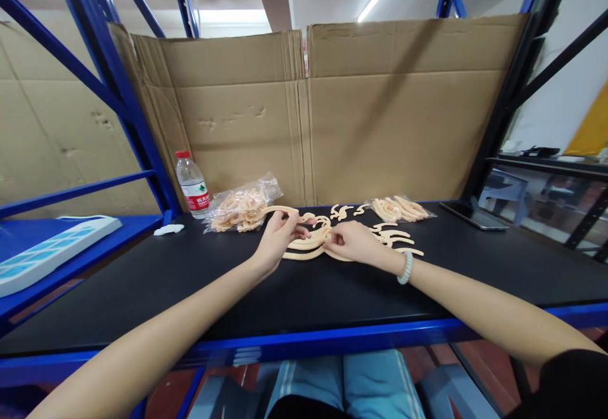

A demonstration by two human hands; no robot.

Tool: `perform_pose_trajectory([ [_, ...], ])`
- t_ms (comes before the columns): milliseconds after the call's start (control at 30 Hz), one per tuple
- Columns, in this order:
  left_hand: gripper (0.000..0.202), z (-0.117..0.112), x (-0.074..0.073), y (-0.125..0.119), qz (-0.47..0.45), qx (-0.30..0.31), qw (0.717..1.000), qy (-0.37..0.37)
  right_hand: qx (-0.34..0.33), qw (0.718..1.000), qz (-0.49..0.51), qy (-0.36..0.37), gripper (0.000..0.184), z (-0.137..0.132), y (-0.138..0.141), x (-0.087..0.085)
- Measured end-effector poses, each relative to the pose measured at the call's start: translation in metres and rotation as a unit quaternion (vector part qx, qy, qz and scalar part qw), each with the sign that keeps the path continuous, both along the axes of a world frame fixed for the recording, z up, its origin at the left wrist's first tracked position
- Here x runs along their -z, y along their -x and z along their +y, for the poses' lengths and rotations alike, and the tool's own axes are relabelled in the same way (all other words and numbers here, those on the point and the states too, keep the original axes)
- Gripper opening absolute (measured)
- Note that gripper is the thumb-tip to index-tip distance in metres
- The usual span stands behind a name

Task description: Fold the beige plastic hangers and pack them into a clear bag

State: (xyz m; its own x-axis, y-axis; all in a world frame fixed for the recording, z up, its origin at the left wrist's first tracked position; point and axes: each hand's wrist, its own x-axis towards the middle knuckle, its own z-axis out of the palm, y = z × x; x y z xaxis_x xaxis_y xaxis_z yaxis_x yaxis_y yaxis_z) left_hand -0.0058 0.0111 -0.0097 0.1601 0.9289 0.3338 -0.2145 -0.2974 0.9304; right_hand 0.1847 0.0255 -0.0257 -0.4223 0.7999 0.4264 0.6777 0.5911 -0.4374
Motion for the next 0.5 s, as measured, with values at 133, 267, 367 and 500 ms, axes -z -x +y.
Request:
perform_pose_trajectory([
  [133,0.026,0.002,-0.003,0.005,-0.004,-0.036,0.999,0.028,0.047,0.993,-0.090,-0.062,0.028,-0.003,0.006,0.010],
  [267,0.021,0.003,-0.005,0.008,-0.009,-0.046,0.999,0.028,0.053,0.998,-0.041,-0.010,0.019,-0.003,0.007,0.012],
  [367,0.019,0.003,-0.008,0.009,-0.017,-0.045,0.998,0.035,0.051,0.999,0.016,-0.005,0.014,-0.002,-0.001,0.009],
  [500,0.021,0.003,-0.012,0.011,-0.041,-0.030,0.998,0.037,0.066,0.995,0.058,-0.051,0.014,-0.001,-0.013,0.002],
])
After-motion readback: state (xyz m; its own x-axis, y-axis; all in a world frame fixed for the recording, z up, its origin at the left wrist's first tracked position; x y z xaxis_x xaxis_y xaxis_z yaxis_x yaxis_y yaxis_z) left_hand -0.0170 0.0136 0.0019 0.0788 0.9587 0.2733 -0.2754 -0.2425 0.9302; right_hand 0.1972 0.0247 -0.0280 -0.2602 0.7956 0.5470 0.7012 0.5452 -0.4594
